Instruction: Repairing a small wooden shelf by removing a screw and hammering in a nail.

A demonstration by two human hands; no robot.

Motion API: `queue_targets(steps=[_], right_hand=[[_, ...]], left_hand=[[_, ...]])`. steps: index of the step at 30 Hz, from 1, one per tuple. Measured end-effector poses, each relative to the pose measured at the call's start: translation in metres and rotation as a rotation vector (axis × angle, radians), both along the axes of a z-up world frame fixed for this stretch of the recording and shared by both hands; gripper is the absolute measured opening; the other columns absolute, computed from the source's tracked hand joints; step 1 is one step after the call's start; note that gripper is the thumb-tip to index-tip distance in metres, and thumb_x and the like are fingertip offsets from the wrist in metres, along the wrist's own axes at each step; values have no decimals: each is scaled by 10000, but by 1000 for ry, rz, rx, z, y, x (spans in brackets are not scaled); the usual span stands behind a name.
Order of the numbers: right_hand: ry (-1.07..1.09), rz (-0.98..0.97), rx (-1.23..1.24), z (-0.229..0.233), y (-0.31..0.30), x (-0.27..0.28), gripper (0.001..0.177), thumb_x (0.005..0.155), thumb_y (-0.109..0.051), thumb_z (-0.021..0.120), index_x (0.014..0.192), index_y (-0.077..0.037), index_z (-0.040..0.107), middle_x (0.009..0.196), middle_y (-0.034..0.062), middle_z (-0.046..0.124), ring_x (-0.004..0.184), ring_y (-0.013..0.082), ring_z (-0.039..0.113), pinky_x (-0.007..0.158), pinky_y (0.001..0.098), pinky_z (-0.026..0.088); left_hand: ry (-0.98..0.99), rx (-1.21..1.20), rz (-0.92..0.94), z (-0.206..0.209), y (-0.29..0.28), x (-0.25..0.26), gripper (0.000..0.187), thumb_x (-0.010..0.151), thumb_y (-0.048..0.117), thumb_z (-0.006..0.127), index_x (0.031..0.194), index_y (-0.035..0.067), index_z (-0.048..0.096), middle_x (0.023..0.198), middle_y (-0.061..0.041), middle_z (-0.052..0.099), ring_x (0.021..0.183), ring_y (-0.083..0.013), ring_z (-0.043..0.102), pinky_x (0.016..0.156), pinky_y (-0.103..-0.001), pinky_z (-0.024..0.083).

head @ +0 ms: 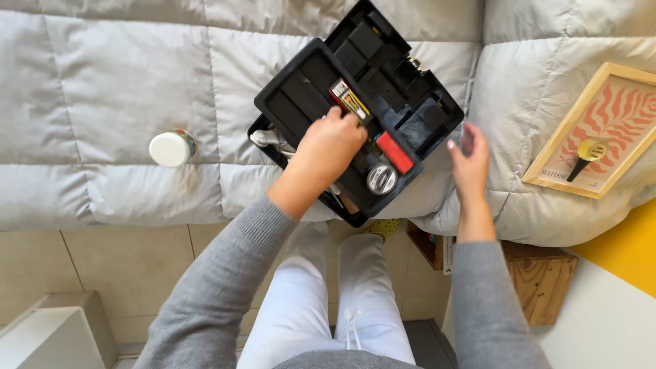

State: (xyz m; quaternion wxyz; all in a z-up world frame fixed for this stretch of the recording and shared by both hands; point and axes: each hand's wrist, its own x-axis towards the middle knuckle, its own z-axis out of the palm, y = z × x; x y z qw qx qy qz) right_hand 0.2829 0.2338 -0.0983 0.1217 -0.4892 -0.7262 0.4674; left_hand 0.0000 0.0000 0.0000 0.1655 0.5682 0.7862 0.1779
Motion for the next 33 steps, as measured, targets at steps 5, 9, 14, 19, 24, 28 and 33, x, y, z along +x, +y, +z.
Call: queue_targets(steps=[5, 9, 14, 19, 24, 28, 33], right_hand=[[5, -115, -43, -11, -57, 77, 390, 935, -34, 704, 1310, -32, 596, 1277, 77, 639, 1129, 182, 620, 996, 334, 516], [-118, -99, 88, 21, -123, 58, 153, 941, -39, 675, 1093, -31, 663, 1034, 66, 687, 934, 170, 668, 832, 310, 557], [-162, 366, 210, 54, -186, -32, 111, 887, -101, 717, 983, -51, 737, 988, 104, 719, 929, 283, 683, 849, 388, 552], [-67, 551, 206, 13, -213, -110, 156, 861, -87, 681, 1002, -51, 737, 994, 105, 720, 955, 313, 664, 881, 414, 544], [-115, 551, 322, -27, -221, -185, 311, 799, -182, 782, 1058, -29, 702, 1019, 163, 682, 969, 363, 649, 818, 445, 532], [-362, 615, -3, -61, -203, -211, 409, 669, -298, 899, 973, -73, 745, 953, 135, 696, 919, 339, 694, 834, 443, 560], [97, 421, -330, 1, -160, -186, 525, 740, -104, 854, 1170, -53, 559, 1033, 98, 630, 853, 186, 662, 717, 310, 583]], left_hand=[[-13, 77, -39, -69, 78, 1, 101, 793, 74, 675, 828, 131, 750, 917, -58, 679, 939, -302, 672, 760, -379, 589], [-33, 123, -31, -104, 119, 9, 100, 838, 84, 673, 875, 141, 746, 990, -69, 684, 956, -289, 680, 801, -399, 575], [-279, 405, 113, -36, 39, -43, 425, 836, 87, 799, 1241, 75, 671, 1240, -125, 666, 1149, -346, 644, 961, -416, 542], [-328, 292, 656, -37, -93, -43, 165, 949, 91, 767, 1036, 18, 648, 1006, -130, 678, 957, -307, 673, 843, -381, 534], [-530, 62, 845, -47, -175, 27, 160, 954, 111, 717, 1093, 40, 681, 1031, -83, 727, 882, -197, 712, 758, -327, 576], [-646, 39, 895, -44, -169, 58, 170, 935, 126, 719, 1082, 51, 677, 1028, -66, 734, 900, -171, 727, 761, -310, 586], [-814, 141, 946, -16, -137, 73, 209, 952, 100, 679, 1156, 56, 658, 1070, -49, 738, 934, -132, 711, 771, -280, 576]])
